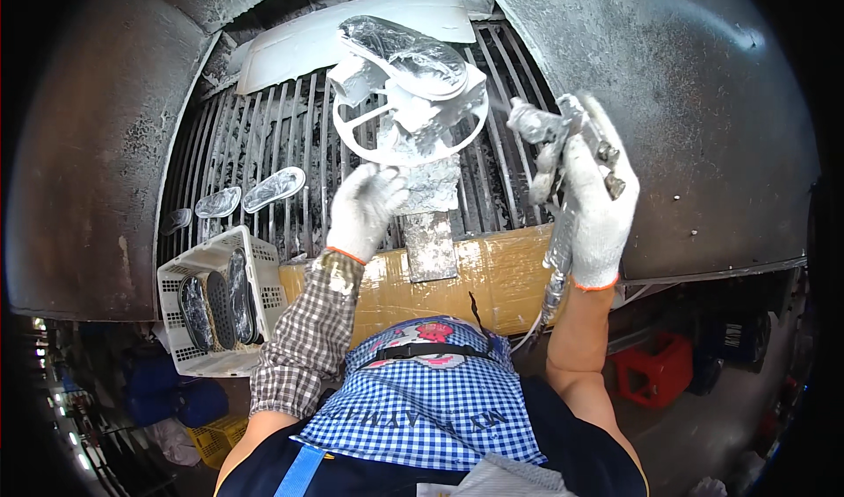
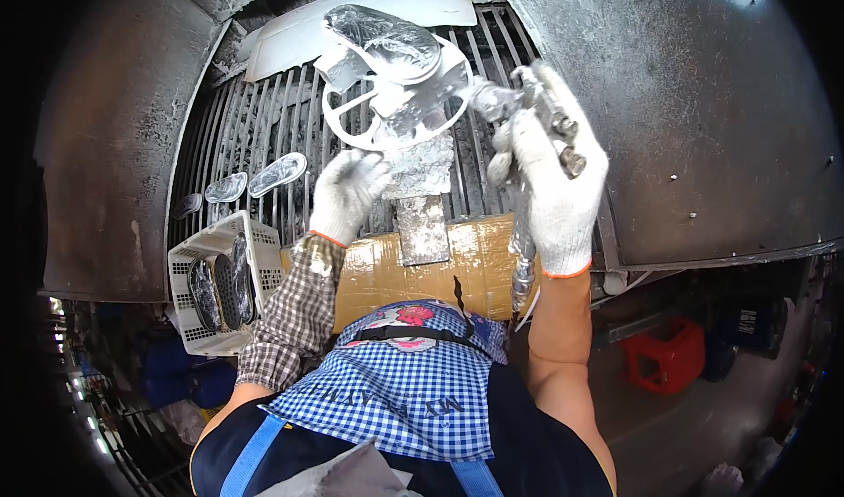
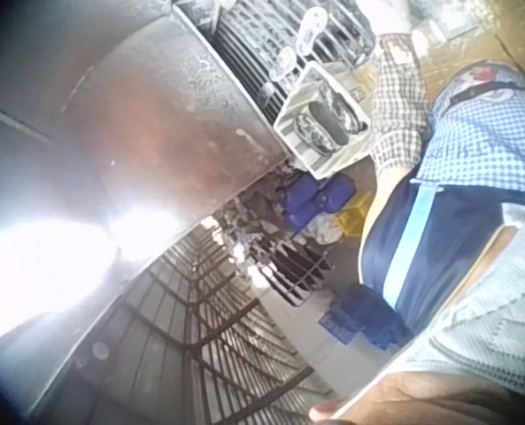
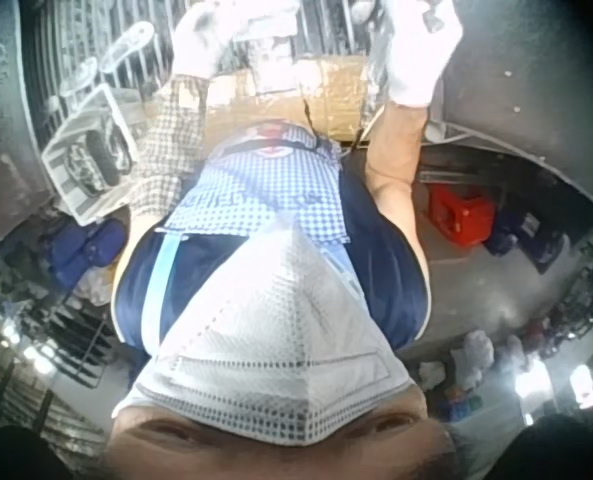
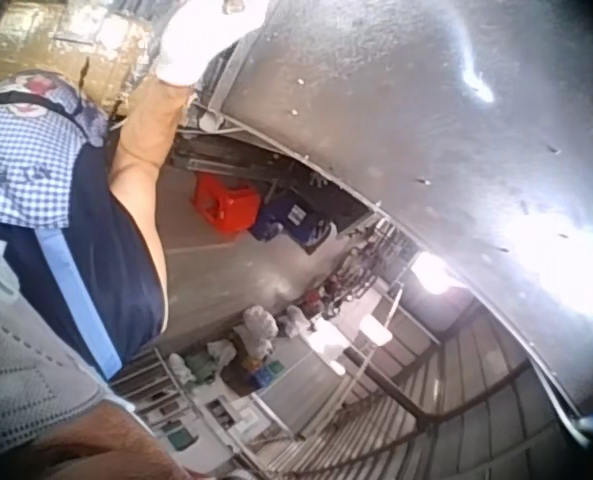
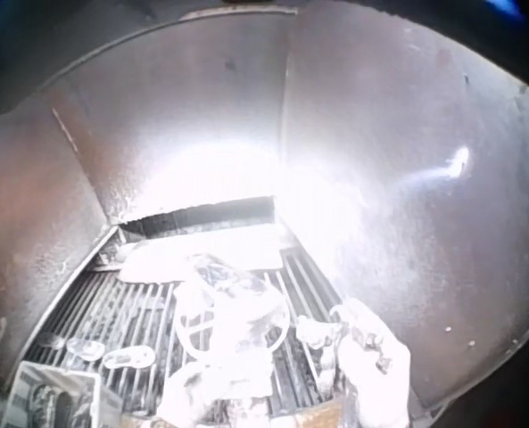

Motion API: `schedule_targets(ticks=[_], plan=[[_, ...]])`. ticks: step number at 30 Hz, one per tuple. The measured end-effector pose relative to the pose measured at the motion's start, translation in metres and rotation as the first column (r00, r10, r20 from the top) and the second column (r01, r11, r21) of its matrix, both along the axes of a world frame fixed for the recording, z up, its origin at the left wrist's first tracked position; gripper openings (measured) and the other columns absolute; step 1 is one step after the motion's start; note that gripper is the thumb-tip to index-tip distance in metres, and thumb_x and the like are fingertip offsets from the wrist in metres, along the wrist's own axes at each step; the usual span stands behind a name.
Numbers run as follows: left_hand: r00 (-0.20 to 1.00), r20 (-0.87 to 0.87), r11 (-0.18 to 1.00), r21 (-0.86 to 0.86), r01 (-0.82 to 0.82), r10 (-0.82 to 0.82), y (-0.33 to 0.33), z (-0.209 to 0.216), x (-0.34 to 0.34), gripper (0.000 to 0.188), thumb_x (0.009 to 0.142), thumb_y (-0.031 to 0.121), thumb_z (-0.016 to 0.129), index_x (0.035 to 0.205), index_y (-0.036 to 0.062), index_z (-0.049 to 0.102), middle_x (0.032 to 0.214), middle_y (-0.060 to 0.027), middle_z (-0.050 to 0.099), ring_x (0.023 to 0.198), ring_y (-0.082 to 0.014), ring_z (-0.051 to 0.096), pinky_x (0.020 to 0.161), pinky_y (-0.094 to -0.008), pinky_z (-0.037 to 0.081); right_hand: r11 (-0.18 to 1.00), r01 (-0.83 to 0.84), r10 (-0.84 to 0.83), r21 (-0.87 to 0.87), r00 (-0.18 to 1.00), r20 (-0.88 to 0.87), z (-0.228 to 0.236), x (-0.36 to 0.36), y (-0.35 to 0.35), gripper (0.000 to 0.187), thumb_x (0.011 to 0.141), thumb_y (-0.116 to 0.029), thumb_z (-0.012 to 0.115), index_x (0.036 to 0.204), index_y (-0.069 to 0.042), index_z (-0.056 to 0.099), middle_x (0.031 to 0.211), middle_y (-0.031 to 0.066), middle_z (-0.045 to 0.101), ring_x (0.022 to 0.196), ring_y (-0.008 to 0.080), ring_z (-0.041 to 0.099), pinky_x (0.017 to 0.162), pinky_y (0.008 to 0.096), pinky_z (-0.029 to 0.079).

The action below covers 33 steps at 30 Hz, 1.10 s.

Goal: The person sprays a white coating onto various plastic objects, including a wheel-like part and a shoe sole, using a spray gun. The person picks up each item from a white basket, sprays it thoroughly, and places it on a metal grate to dry.

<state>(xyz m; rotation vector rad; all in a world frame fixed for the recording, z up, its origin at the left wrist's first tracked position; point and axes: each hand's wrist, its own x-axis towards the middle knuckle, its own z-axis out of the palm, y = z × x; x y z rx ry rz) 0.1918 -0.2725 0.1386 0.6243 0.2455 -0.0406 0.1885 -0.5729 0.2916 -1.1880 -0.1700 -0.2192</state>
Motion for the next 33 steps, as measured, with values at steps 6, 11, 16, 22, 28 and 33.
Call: schedule_targets(ticks=[6,11,16,22,28,33], plan=[[0.998,-0.048,0.999,-0.015,0.030,-0.031,-0.034,-0.007,0.000,0.037,0.103,0.025,0.063,0.130,0.0000,0.058,0.131,-0.0274,0.066,0.115,-0.0414,0.069,0.100,-0.0542,0.060,1.000,-0.001,0.001,-0.015,1.000,-0.004,-0.001,-0.004,0.004,0.051,0.106,-0.008,0.062,0.154,0.006,0.049,0.103,0.0085,0.072,0.081,0.0086,0.065,0.067,0.0247,0.056],[0.999,0.007,0.999,-0.024,0.043,-0.043,-0.040,0.015,-0.004,0.045,0.105,0.024,0.060,0.140,-0.0017,0.051,0.137,-0.0284,0.061,0.118,-0.0419,0.067,0.100,-0.0556,0.059,0.996,-0.084,0.084,0.029,0.996,-0.014,-0.001,-0.009,0.005,0.051,0.106,-0.006,0.062,0.154,0.006,0.049,0.105,0.0097,0.072,0.082,0.0083,0.065,0.067,0.0249,0.056],[1.000,0.009,1.000,-0.010,0.030,-0.030,-0.021,0.007,-0.003,0.036,0.102,0.025,0.063,0.128,0.0010,0.060,0.135,-0.0282,0.063,0.119,-0.0426,0.067,0.102,-0.0578,0.057,0.990,-0.097,0.100,0.105,0.995,-0.021,-0.007,-0.003,0.007,0.050,0.106,-0.006,0.062,0.153,0.005,0.051,0.100,0.0081,0.072,0.081,0.0082,0.065,0.067,0.0237,0.055],[1.000,0.025,1.000,0.007,-0.010,0.010,-0.014,0.019,-0.006,0.054,0.101,0.028,0.064,0.144,-0.0038,0.054,0.145,-0.0264,0.059,0.132,-0.0407,0.059,0.110,-0.0525,0.052,0.992,-0.122,0.123,-0.027,0.992,0.031,-0.021,0.001,0.014,0.048,0.103,-0.004,0.064,0.149,0.006,0.057,0.125,0.0114,0.073,0.103,0.0101,0.068,0.092,0.0266,0.055],[0.998,0.047,0.999,0.015,-0.041,0.040,0.005,0.009,-0.002,0.060,0.101,0.030,0.064,0.148,-0.0041,0.051,0.149,-0.0261,0.057,0.132,-0.0397,0.059,0.109,-0.0520,0.052,0.994,-0.110,0.110,-0.003,0.993,0.045,-0.030,0.018,0.021,0.049,0.103,-0.008,0.066,0.149,0.007,0.056,0.131,0.0144,0.072,0.113,0.0135,0.067,0.101,0.0290,0.052],[0.998,0.042,0.996,0.067,-0.055,0.052,0.010,0.018,-0.001,0.060,0.100,0.031,0.065,0.146,-0.0045,0.051,0.151,-0.0251,0.057,0.126,-0.0409,0.064,0.104,-0.0520,0.056,0.997,-0.078,0.079,-0.017,0.996,0.050,-0.037,0.028,0.022,0.049,0.104,-0.009,0.066,0.149,0.007,0.056,0.131,0.0139,0.071,0.112,0.0133,0.067,0.100,0.0290,0.052]])
